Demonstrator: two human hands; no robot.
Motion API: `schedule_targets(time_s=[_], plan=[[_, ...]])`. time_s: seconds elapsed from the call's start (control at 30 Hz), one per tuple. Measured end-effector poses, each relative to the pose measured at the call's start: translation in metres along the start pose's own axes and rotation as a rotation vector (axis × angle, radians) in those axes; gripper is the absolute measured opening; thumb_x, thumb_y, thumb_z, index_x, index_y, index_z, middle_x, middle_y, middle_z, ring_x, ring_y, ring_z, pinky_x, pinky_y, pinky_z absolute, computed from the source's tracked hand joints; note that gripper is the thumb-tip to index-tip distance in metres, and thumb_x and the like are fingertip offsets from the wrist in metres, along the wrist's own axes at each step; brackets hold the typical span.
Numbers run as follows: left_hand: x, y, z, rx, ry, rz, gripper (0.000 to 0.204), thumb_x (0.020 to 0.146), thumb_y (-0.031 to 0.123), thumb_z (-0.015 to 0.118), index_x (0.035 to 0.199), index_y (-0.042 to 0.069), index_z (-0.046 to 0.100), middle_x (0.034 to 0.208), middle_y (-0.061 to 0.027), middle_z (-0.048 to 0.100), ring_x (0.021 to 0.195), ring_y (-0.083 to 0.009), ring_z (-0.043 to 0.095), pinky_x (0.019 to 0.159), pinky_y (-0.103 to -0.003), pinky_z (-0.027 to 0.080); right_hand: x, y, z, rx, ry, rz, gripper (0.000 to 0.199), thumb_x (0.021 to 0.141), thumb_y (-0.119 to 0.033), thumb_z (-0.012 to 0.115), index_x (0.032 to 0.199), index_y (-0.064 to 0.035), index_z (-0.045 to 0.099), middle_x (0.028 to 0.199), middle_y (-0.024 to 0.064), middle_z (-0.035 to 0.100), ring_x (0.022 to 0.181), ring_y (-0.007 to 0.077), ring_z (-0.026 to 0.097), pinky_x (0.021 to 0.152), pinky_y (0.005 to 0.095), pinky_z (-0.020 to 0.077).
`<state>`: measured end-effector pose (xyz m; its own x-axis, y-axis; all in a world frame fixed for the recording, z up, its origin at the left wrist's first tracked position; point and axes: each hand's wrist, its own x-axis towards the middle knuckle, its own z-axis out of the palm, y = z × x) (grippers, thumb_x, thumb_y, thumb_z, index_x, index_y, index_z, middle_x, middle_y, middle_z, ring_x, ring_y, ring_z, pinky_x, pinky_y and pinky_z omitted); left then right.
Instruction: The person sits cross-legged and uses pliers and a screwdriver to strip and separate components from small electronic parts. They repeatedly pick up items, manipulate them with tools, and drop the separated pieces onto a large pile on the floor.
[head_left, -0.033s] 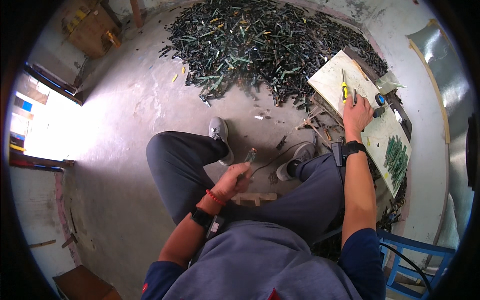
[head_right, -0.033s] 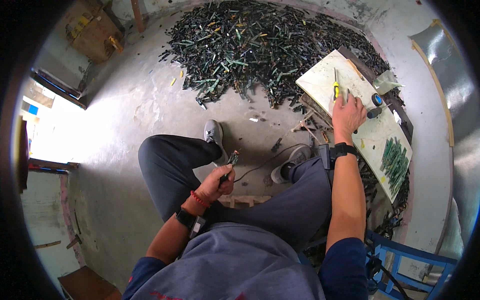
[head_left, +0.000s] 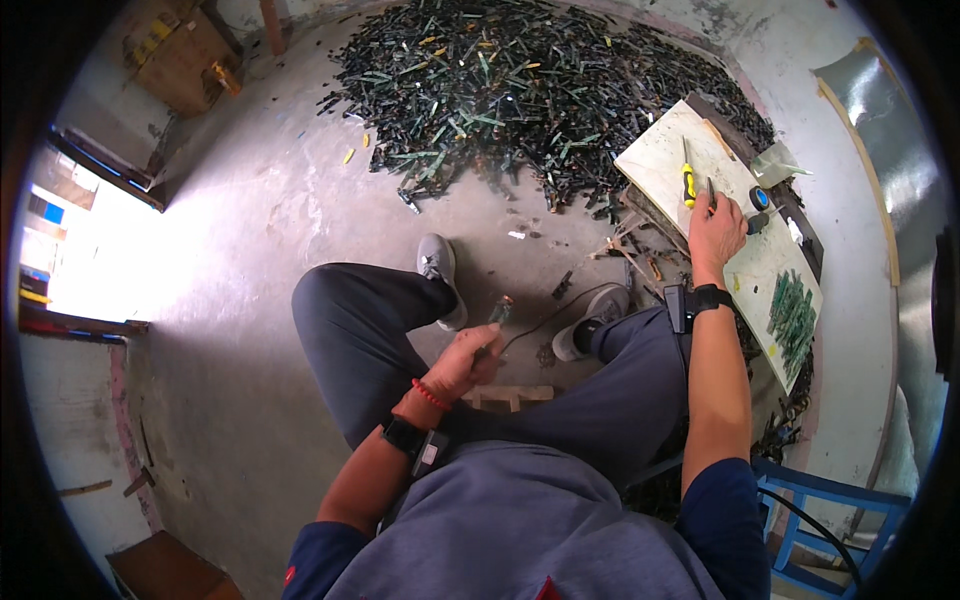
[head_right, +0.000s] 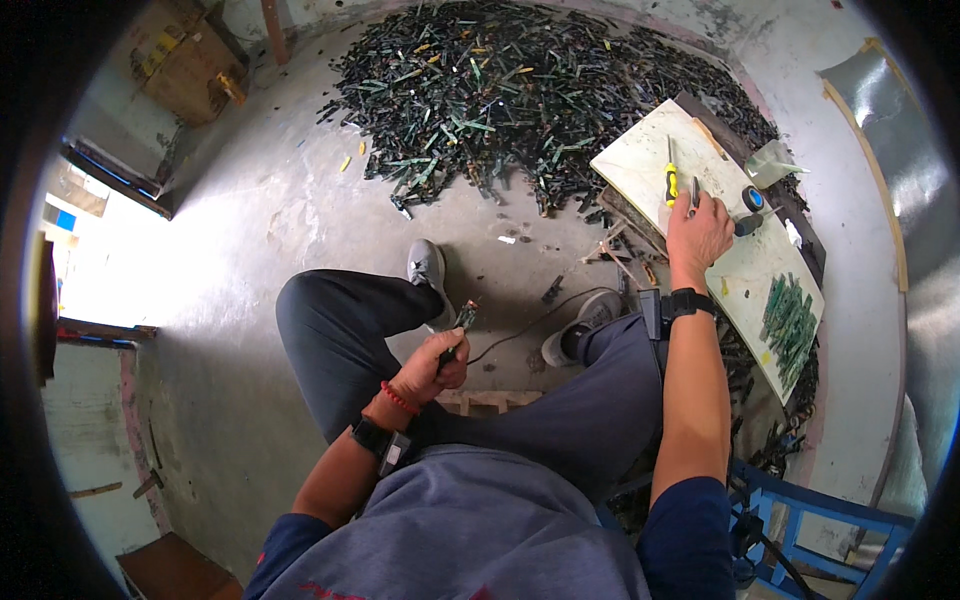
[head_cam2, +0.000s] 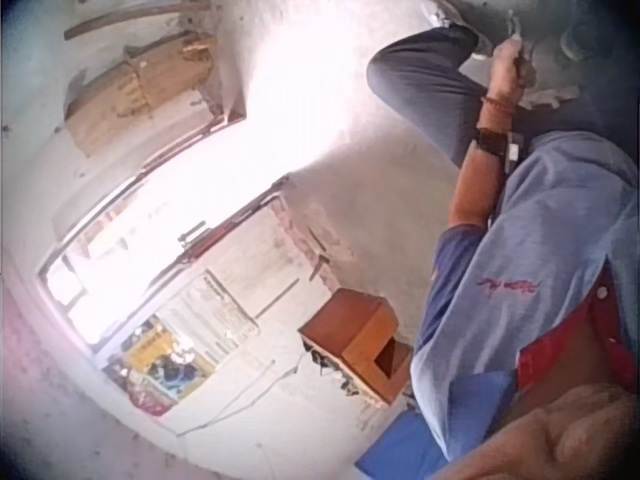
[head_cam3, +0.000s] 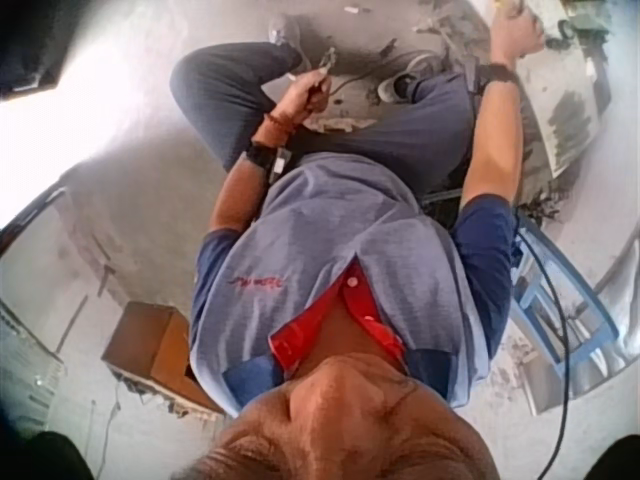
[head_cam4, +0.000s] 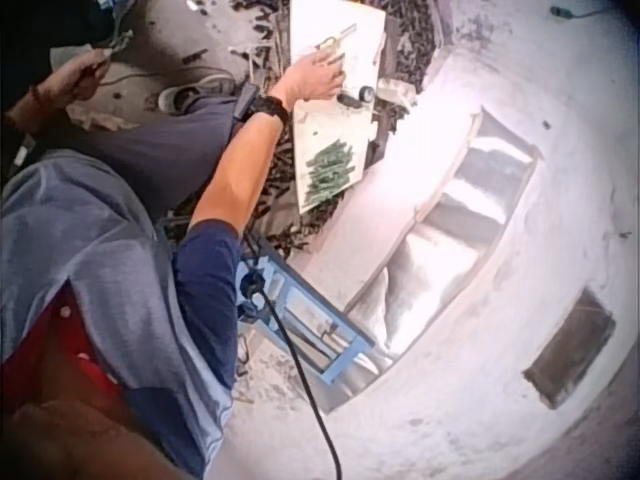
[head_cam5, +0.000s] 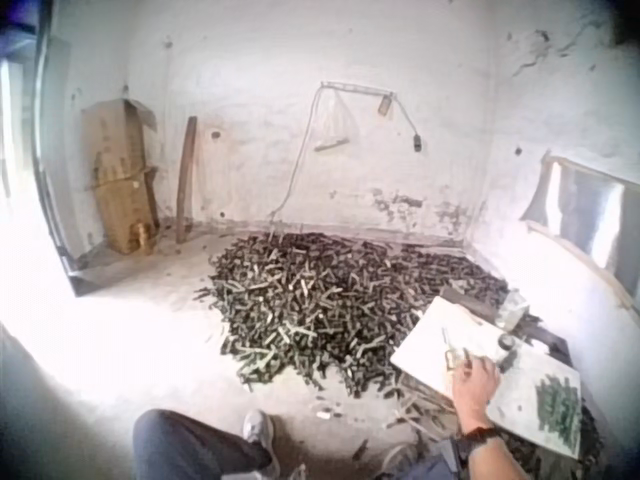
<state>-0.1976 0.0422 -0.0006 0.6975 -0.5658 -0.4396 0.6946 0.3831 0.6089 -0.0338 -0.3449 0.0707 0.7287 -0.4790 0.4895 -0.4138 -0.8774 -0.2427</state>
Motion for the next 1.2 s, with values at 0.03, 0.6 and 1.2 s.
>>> schedule_targets(time_s=[0.03,0.6,1.2], plan=[[-0.001,0.000,0.001,-0.005,0.016,-0.004,0.038,0.099,0.039,0.046,0.075,0.009,0.048,0.049,0.0029,0.033,0.041,-0.0087,0.029,0.044,-0.026,0.025,-0.004,0.002,-0.001,-0.011,-0.028,0.033,0.043,0.089,-0.045,0.053,0.114,-0.0126,0.066,0.122,0.0106,0.060,0.115,0.0350,0.051,0.095,0.0528,0.0392],[-0.001,0.004,0.005,0.000,0.039,0.002,0.037,0.099,0.036,0.045,0.075,0.009,0.048,0.049,0.0030,0.033,0.040,-0.0081,0.028,0.043,-0.025,0.024,-0.005,0.034,0.003,-0.089,-0.100,0.221,0.046,0.084,-0.046,0.057,0.098,-0.0039,0.067,0.101,0.0200,0.065,0.096,0.0395,0.060,0.081,0.0497,0.0502],[0.011,0.000,0.009,0.058,0.182,0.012,0.039,0.097,0.040,0.050,0.071,0.010,0.047,0.049,0.0018,0.034,0.038,-0.0095,0.028,0.039,-0.025,0.023,-0.214,-0.034,-0.116,1.605,-1.734,0.521,0.046,0.076,-0.006,0.051,0.121,-0.0010,0.050,0.104,0.0142,0.066,0.090,0.0224,0.068,0.058,0.0254,0.0508]])
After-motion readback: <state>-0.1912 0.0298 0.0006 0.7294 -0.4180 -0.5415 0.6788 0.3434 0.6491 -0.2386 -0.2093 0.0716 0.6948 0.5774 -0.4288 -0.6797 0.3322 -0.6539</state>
